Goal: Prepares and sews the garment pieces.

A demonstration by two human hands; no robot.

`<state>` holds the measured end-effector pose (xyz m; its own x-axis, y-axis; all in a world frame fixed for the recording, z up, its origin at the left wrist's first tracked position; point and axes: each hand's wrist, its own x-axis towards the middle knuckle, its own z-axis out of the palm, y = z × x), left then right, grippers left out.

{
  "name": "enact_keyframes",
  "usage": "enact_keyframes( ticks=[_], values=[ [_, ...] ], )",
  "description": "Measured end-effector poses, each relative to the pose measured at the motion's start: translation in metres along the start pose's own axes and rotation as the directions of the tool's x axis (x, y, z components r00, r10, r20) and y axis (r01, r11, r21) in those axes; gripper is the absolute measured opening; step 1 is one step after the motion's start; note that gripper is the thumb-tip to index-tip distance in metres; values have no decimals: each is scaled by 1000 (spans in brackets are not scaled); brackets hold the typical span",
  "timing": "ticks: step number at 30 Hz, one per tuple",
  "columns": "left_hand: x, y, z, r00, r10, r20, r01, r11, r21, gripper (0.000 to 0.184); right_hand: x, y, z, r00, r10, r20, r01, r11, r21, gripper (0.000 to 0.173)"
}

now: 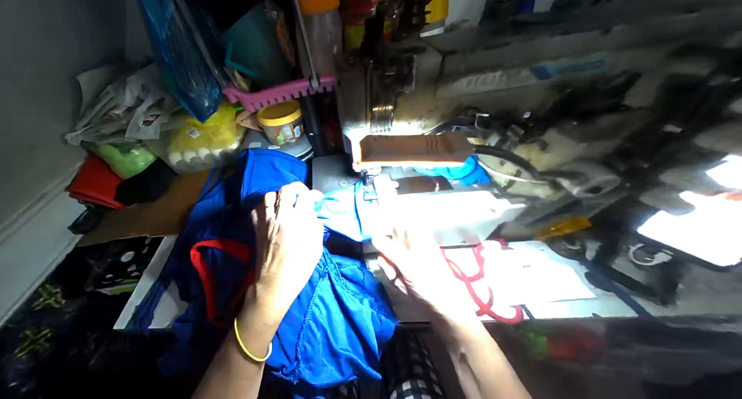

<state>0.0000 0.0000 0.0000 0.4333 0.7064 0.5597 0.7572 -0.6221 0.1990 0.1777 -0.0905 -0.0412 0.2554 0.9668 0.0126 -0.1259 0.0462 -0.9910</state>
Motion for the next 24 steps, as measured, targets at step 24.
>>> enact_keyframes(
  ticks=[24],
  values=[
    [17, 26, -7, 929, -100, 356, 367, 135, -920, 13, 25, -24, -17, 981, -157, 109, 181, 947, -265, 14]
  ],
)
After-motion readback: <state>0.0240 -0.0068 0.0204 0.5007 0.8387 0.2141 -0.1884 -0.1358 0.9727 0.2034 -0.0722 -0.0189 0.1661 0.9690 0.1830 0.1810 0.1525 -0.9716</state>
